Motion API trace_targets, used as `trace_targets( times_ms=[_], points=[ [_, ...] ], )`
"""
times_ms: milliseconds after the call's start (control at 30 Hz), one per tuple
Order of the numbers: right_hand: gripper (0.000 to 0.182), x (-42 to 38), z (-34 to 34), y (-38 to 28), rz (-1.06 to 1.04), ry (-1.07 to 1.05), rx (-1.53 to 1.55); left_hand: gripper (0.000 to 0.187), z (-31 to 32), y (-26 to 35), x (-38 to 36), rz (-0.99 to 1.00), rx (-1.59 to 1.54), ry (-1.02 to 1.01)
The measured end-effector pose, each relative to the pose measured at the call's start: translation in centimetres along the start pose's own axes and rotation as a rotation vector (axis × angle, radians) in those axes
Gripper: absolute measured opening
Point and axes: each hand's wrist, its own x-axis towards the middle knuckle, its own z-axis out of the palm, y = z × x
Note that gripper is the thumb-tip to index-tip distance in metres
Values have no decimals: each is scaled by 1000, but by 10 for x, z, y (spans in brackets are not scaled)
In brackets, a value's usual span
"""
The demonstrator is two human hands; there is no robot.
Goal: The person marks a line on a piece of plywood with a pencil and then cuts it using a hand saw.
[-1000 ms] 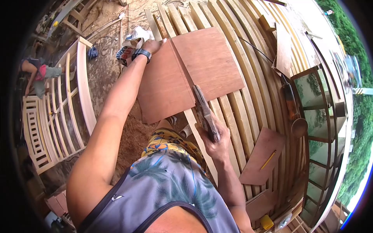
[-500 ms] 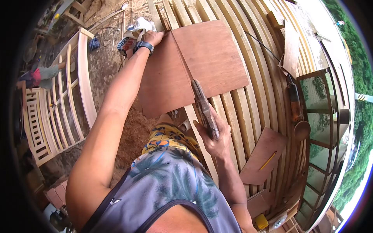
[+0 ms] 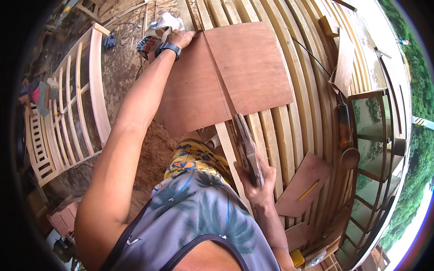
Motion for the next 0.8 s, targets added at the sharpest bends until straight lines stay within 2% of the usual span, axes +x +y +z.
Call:
trace_targets(
  times_ms=[67, 200, 267, 300, 333, 400, 467, 533, 600, 667, 700, 733, 800],
  points=[
    [23, 22, 9, 5, -10, -6, 17, 69, 16, -18, 22, 147, 156, -28],
    [19, 87, 42, -11, -97, 9, 38, 74, -19, 11, -12, 12, 70, -44],
    [47, 101, 45, -18, -7, -84, -48, 72, -48, 36, -43, -83, 34, -104],
    [49, 94, 41, -28, 87, -106, -99, 71, -31, 23, -25, -31, 52, -90],
    [49, 81, 37, -22, 88, -100, -100, 71, -30, 22, -25, -27, 49, -93],
    [12, 42, 26, -4, -66, 21, 20, 70, -28, 22, -23, -38, 31, -79],
    [11, -1, 8, -2, -76, 37, -9, 72, -27, 23, -26, -23, 27, -74],
    [56, -31, -16, -23, 99, -122, -134, 78, -39, 28, -37, 227, 177, -135],
    [55, -31, -10, -24, 95, -70, -122, 70, -28, 19, -26, 202, 164, -173],
    [53, -8, -2, -19, 85, -72, -122, 56, 17, -14, 20, 188, 262, -100],
    [49, 17, 12, -23, 57, -34, -66, 50, 8, -5, 10, 64, 222, -106],
    [45, 44, 26, -19, 23, -27, -37, 50, 7, -6, 10, 60, 222, -107],
    [40, 107, 53, -24, -34, -51, -8, 72, 5, -8, 10, 262, 207, -104]
  ],
)
